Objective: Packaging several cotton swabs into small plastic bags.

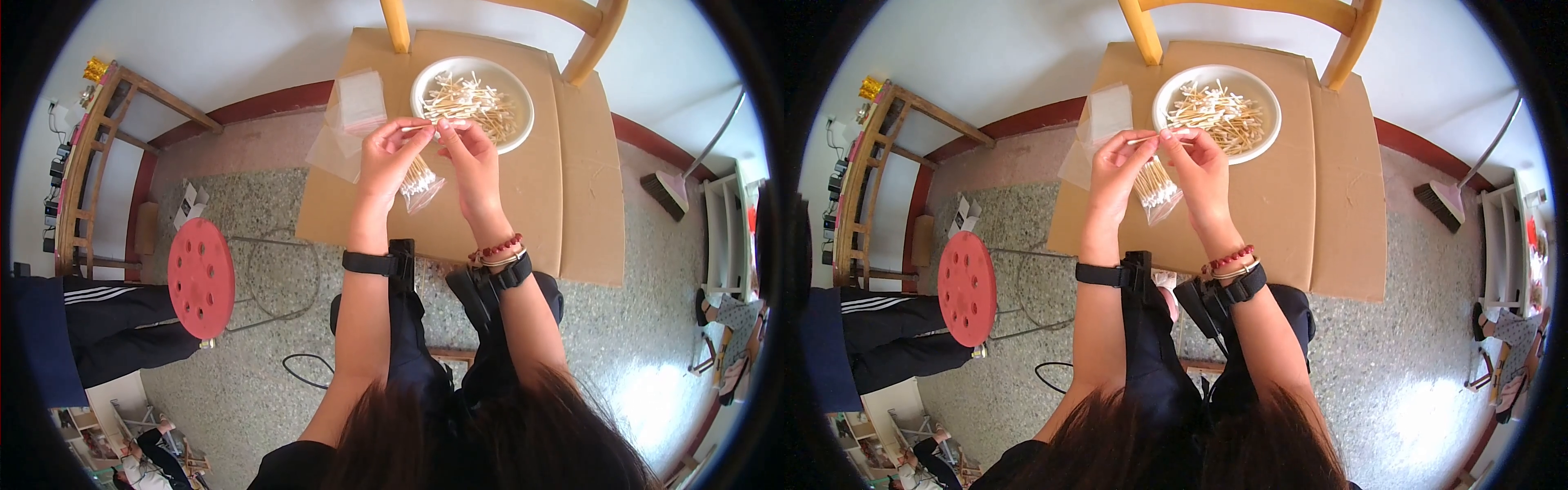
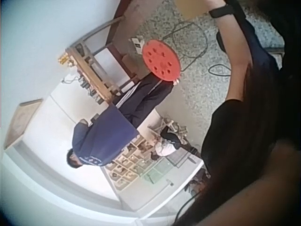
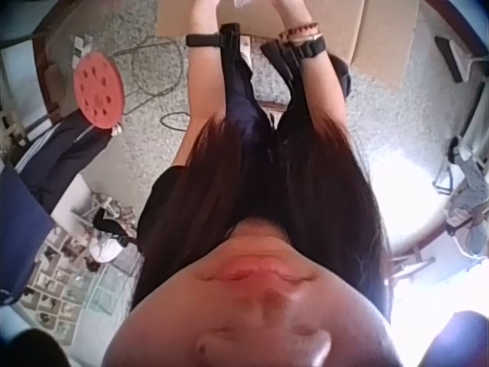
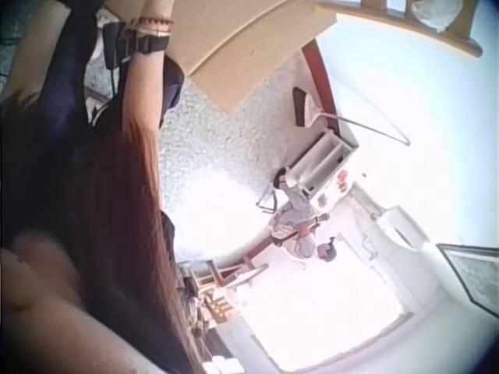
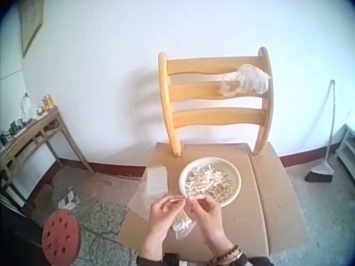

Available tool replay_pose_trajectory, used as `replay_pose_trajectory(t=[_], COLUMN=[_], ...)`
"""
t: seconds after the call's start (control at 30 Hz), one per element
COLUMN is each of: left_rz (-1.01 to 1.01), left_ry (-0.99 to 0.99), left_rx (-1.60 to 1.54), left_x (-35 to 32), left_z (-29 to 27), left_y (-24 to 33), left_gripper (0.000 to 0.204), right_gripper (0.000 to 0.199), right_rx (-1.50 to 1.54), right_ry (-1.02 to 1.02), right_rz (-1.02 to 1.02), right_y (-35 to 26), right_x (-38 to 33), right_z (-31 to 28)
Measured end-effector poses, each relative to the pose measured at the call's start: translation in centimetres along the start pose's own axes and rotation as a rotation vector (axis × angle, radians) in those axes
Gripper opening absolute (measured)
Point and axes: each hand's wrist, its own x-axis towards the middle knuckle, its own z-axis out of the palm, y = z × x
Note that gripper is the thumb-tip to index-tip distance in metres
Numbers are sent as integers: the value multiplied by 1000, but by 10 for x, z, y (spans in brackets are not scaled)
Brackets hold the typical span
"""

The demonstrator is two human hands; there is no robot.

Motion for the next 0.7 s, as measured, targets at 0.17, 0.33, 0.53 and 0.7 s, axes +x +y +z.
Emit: replay_pose_trajectory(t=[0.17, 0.33, 0.53, 0.7], left_rz=[671, 583, 342, 275], left_ry=[176, 201, 110, 25], left_rx=[864, 819, 347, -30], left_x=[2, -3, 0, -2], left_z=[4, 7, 1, 0], left_y=[-6, -6, -7, -5], left_gripper=[13, 14, 12, 17], right_gripper=[13, 15, 19, 18], right_rx=[-528, -798, -603, -129], right_ry=[77, 99, 33, -207], right_rz=[-351, -575, -427, -97], right_y=[-5, -6, -6, -1], right_x=[4, 4, 5, 5], right_z=[-4, -2, 1, -2])
